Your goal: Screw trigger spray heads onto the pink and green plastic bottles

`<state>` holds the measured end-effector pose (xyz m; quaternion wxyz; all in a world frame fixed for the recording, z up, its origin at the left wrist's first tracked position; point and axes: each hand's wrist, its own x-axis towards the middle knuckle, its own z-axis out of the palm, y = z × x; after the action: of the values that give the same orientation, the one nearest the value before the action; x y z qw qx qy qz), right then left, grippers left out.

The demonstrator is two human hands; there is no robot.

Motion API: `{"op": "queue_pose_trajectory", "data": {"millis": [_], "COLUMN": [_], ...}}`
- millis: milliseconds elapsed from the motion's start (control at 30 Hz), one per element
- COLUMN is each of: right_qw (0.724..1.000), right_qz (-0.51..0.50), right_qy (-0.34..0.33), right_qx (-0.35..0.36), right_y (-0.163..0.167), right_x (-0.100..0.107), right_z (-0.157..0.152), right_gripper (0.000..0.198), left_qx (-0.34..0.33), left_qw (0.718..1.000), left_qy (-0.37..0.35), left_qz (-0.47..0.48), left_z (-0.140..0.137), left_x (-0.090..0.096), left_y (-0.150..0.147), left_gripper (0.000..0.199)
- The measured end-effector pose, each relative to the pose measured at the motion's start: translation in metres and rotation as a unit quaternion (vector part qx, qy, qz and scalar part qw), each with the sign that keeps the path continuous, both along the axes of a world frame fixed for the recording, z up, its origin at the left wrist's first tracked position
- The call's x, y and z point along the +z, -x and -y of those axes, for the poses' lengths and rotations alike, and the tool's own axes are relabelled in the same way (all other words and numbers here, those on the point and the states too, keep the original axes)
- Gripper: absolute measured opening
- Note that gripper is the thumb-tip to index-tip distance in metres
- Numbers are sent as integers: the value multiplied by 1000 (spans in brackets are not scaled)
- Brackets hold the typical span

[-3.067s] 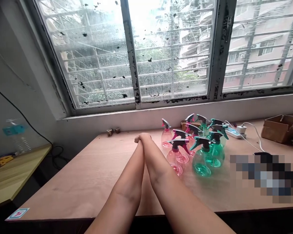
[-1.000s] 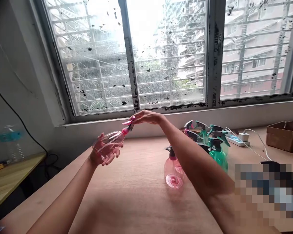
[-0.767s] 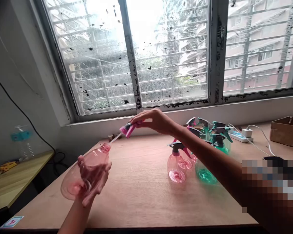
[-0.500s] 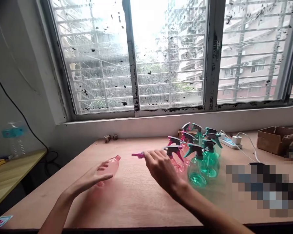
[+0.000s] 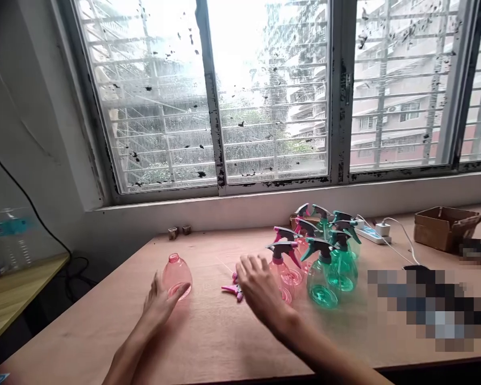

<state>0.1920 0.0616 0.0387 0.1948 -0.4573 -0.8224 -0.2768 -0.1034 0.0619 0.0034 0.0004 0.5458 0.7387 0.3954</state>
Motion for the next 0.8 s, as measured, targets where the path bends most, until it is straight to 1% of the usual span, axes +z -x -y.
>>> {"op": "queue_pose_trajectory", "data": {"millis": [33, 67, 100, 133, 167, 200, 233, 267, 300, 333, 400, 433, 467, 500, 533, 600, 633, 667, 700, 733, 767, 800], "right_qw": [1000, 998, 994, 991, 990, 989, 990, 991, 992, 992, 991, 989, 986, 982, 979, 973, 969, 962, 946, 920, 886, 847], "right_qz": [-7, -13, -12, -13, -9, -4, 1, 4, 5, -2, -41, -71, -100, -126, -145, -165, -179, -195, -214, -237, -258, -273], "right_qy": [-9, -12, -3, 3, 11, 21, 29, 35, 39, 39, 38, 45, 62, 86, 112, 154, 168, 189, 223, 270, 320, 368], "right_qx": [-18, -63, -109, -130, -142, -144, -138, -129, -121, -117, -122, -123, -119, -108, -91, -41, -6, 40, 96, 155, 215, 269], "right_y": [-14, -28, -40, -49, -56, -60, -62, -62, -60, -58, -55, -54, -53, -54, -55, -61, -65, -69, -75, -80, -86, -92], "right_x": [13, 26, 38, 50, 59, 65, 70, 74, 76, 77, 79, 79, 78, 77, 75, 68, 65, 63, 61, 61, 62, 64], "right_z": [0, 0, -2, -5, -7, -9, -9, -7, -3, 3, 19, 28, 37, 45, 51, 61, 64, 66, 68, 71, 75, 79], "right_gripper": [37, 38, 37, 33, 27, 20, 15, 15, 18, 22, 31, 35, 37, 39, 42, 45, 45, 45, 46, 46, 46, 46], "left_qx": [16, 29, 32, 27, 10, -43, -108, -173, -219, -249, -276, -272, -264, -257, -252, -259, -274, -303, -347, -412, -490, -548], "left_qw": [1000, 998, 996, 992, 988, 977, 969, 964, 960, 955, 951, 951, 953, 956, 959, 963, 961, 952, 933, 892, 825, 750], "left_qy": [-25, -53, -86, -119, -152, -207, -221, -197, -170, -153, -142, -145, -145, -138, -123, -70, -33, 13, 66, 132, 200, 251], "left_qz": [4, 10, 14, 15, 12, 25, 37, 46, 47, 37, -2, -16, -25, -28, -27, -16, -1, 26, 69, 129, 200, 272], "left_z": [3, 8, 13, 20, 27, 34, 42, 49, 55, 61, 69, 72, 76, 79, 83, 93, 99, 105, 111, 116, 121, 126], "left_x": [3, 6, 9, 11, 13, 14, 13, 12, 11, 8, 4, 3, 3, 4, 7, 17, 24, 31, 38, 44, 49, 51], "left_y": [-7, -15, -26, -40, -55, -73, -91, -109, -127, -143, -170, -179, -187, -191, -194, -193, -189, -185, -179, -172, -165, -159], "left_gripper": [102, 104, 100, 94, 83, 72, 67, 63, 62, 67, 92, 104, 110, 106, 94, 66, 56, 51, 49, 47, 46, 46]}}
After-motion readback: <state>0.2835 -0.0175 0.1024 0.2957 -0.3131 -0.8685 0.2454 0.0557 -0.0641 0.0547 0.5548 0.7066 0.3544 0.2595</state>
